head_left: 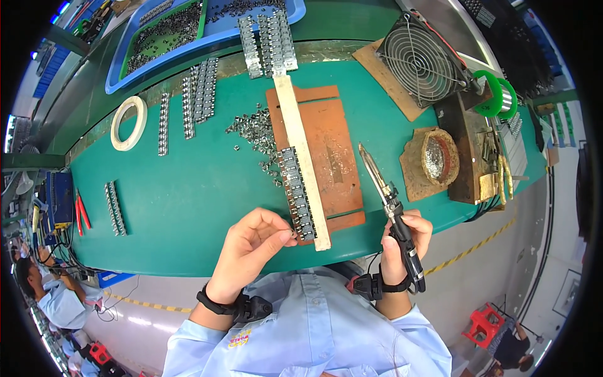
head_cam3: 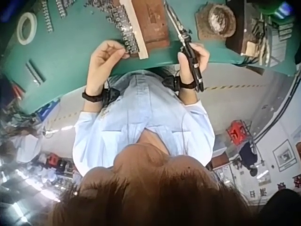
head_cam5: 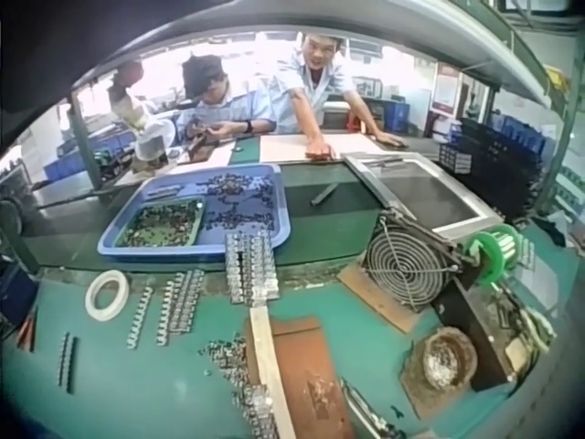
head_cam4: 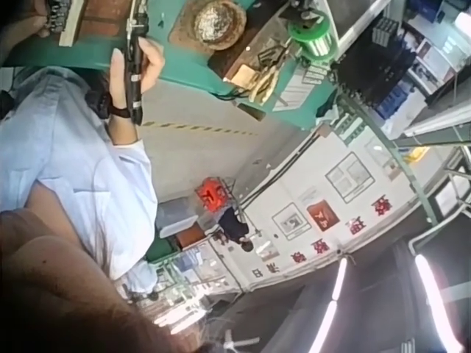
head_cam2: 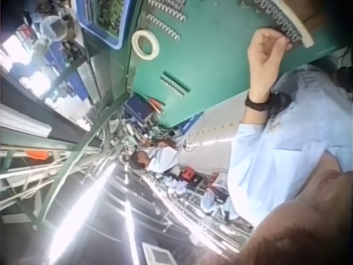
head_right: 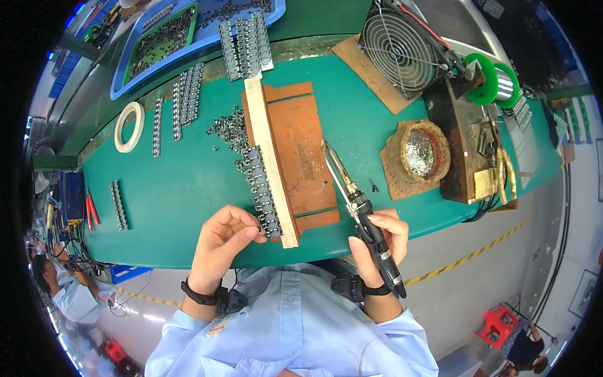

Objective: Soldering small electronic components onto a printed circuit board strip.

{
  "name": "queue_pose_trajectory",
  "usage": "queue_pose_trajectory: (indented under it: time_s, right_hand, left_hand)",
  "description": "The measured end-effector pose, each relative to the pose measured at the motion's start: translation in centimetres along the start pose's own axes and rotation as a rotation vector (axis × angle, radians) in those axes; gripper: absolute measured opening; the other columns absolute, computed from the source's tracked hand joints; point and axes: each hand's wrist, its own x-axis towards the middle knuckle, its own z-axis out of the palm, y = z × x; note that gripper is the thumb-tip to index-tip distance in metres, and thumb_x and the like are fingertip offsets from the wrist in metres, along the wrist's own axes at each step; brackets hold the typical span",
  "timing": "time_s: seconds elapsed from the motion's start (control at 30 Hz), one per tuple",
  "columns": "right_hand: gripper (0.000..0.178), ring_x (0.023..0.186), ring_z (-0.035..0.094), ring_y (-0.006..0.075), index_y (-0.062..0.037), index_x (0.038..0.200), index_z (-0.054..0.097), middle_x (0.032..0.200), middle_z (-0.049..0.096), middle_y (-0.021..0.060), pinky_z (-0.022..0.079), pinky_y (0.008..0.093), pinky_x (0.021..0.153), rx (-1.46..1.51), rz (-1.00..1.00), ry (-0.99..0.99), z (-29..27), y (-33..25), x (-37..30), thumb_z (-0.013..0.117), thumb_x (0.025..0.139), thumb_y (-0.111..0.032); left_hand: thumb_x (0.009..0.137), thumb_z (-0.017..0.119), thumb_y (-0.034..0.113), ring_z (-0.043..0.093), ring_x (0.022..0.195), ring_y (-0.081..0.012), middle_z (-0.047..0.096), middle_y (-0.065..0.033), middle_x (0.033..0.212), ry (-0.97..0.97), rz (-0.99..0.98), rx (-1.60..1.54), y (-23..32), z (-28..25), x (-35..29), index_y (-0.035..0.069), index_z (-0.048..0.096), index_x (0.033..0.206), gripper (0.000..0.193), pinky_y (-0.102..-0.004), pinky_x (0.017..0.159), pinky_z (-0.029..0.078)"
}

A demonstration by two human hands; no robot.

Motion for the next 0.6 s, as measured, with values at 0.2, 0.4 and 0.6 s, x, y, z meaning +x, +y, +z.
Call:
queue_pose_trajectory:
  time_s: [0.2, 0.4, 0.6]
  right_hand:
    - [0.040, 0.071, 0.045, 0.0130, -0.0042, 0.101, 0.045, 0.084, 0.049, 0.0082, 0.037, 0.0247, 0.064, 0.005, -0.002, 0.010, 0.01, 0.05, 0.11, 0.070, 0.071, -0.013]
    - [0.041, 0.071, 0.045, 0.0132, -0.0039, 0.102, 0.045, 0.085, 0.049, 0.0087, 0.037, 0.0247, 0.063, -0.002, -0.028, 0.003, -0.20, 0.27, 0.02, 0.070, 0.071, -0.013]
    - [0.042, 0.062, 0.043, 0.0119, -0.0043, 0.100, 0.042, 0.081, 0.044, 0.0081, 0.035, 0.0204, 0.048, -0.098, -0.082, 0.005, -0.21, 0.86, 0.13, 0.067, 0.071, -0.022]
  left_hand:
    - [0.084, 0.055, 0.003, 0.059, 0.079, -0.0126, 0.058, -0.0057, 0.083, -0.009, -0.027, -0.026, -0.10, 0.41, 0.18, 0.002, 0.050, 0.088, 0.006, -0.0240, 0.072, 0.047]
    - [0.084, 0.055, 0.001, 0.059, 0.081, -0.0115, 0.058, -0.0047, 0.084, -0.010, -0.018, -0.027, -0.25, 0.60, 0.27, 0.000, 0.050, 0.088, 0.006, -0.0236, 0.073, 0.047]
    - [0.084, 0.055, 0.001, 0.058, 0.081, -0.0104, 0.058, -0.0046, 0.084, 0.001, -0.021, -0.022, -0.26, 0.69, 0.19, 0.000, 0.050, 0.088, 0.006, -0.0232, 0.073, 0.047]
